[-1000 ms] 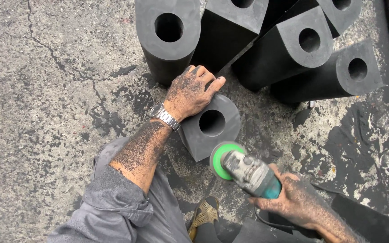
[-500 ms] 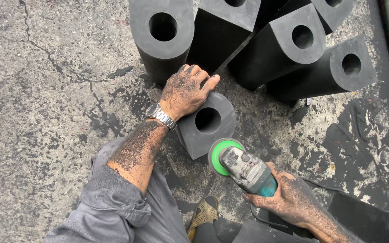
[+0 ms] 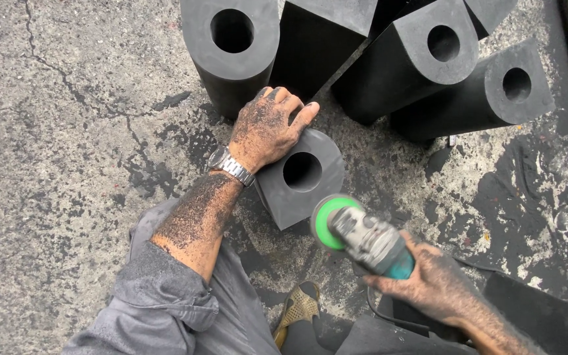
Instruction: Grind the edges of large black rubber components using a handheld angle grinder.
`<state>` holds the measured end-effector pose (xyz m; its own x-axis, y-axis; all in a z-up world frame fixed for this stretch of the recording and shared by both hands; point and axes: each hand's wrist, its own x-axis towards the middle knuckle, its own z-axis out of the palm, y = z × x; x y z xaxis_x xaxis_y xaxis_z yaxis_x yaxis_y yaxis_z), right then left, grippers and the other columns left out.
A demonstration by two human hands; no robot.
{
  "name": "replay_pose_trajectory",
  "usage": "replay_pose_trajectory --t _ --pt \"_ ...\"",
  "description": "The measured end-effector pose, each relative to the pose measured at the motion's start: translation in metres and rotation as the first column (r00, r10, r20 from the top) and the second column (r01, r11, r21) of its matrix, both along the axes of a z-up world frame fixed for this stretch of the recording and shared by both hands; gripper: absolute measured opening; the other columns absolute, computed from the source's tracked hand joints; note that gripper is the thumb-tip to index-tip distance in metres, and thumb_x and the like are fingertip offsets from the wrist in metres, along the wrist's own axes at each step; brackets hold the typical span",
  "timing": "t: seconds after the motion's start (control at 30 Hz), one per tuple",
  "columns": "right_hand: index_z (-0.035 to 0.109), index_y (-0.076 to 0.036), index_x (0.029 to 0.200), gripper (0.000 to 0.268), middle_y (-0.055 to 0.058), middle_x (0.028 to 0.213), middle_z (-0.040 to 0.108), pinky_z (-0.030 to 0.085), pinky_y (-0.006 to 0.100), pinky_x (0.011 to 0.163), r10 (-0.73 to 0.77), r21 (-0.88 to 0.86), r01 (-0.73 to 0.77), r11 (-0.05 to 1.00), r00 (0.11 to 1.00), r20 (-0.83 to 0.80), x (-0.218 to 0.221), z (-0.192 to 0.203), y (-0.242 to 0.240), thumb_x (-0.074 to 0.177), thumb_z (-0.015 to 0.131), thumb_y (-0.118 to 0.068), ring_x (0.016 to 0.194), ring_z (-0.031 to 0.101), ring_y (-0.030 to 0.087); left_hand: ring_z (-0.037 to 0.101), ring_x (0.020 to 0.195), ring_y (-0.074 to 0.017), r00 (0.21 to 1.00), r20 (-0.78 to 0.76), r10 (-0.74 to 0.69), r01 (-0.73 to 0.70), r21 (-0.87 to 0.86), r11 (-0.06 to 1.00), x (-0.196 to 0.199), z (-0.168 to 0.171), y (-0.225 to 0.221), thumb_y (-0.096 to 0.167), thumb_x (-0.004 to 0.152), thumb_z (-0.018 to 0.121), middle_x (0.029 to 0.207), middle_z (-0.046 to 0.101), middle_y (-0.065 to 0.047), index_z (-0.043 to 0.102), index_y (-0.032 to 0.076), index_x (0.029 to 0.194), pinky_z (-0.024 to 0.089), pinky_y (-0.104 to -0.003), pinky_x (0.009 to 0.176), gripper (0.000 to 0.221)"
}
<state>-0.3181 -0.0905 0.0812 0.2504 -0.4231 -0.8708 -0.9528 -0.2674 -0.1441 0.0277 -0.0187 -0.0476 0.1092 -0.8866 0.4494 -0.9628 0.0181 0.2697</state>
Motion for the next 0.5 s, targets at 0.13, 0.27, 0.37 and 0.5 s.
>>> replay_pose_trajectory --t 0.13,0.27,0.37,0.5 --pt "0.065 -0.004 0.124 0.079 0.019 0.088 0.076 0.068 0.053 0.073 -0.38 -0.163 0.398 0.903 0.915 0.133 -0.017 -0.003 -0.037 0.066 0.085 -0.054 0.075 0.077 0.035 0.062 0.1 -0.0271 0.999 -0.029 0.034 -0.033 0.047 0.998 -0.001 0.02 0.006 0.014 0.1 0.068 0.103 0.069 -0.007 0.068 0.017 0.129 0.055 -0.041 0.077 0.03" --pt "0.067 0.002 0.114 0.074 0.018 0.081 0.073 0.067 0.05 0.065 -0.475 -0.183 0.538 0.823 0.827 0.3 -0.012 0.021 -0.041 0.062 0.087 -0.047 0.066 0.079 0.03 0.063 0.108 -0.0276 0.893 -0.311 0.325 -0.312 0.094 0.946 -0.023 0.026 0.021 0.033 0.1 0.075 0.111 0.066 -0.009 0.063 0.011 0.117 0.051 -0.05 0.097 0.031" --pt "0.068 0.003 0.112 0.07 0.023 0.083 0.074 0.064 0.05 0.071 -0.429 -0.219 0.475 0.852 0.874 0.227 -0.017 0.018 -0.042 0.062 0.09 -0.042 0.071 0.079 0.032 0.055 0.122 -0.042 0.657 -0.537 0.53 -0.524 0.18 0.832 -0.059 0.04 0.047 0.036 0.084 0.085 0.132 0.049 -0.028 0.041 -0.006 0.14 0.046 -0.053 0.099 0.083" --pt "0.069 -0.003 0.117 0.07 0.024 0.094 0.074 0.064 0.054 0.081 -0.355 -0.201 0.372 0.906 0.928 0.117 -0.015 0.005 -0.034 0.066 0.09 -0.046 0.086 0.079 0.033 0.053 0.127 -0.0446 0.431 -0.696 0.575 -0.406 0.419 0.812 -0.072 0.042 0.059 0.026 0.073 0.083 0.147 0.034 -0.031 0.015 -0.003 0.154 0.048 -0.052 0.101 0.11"
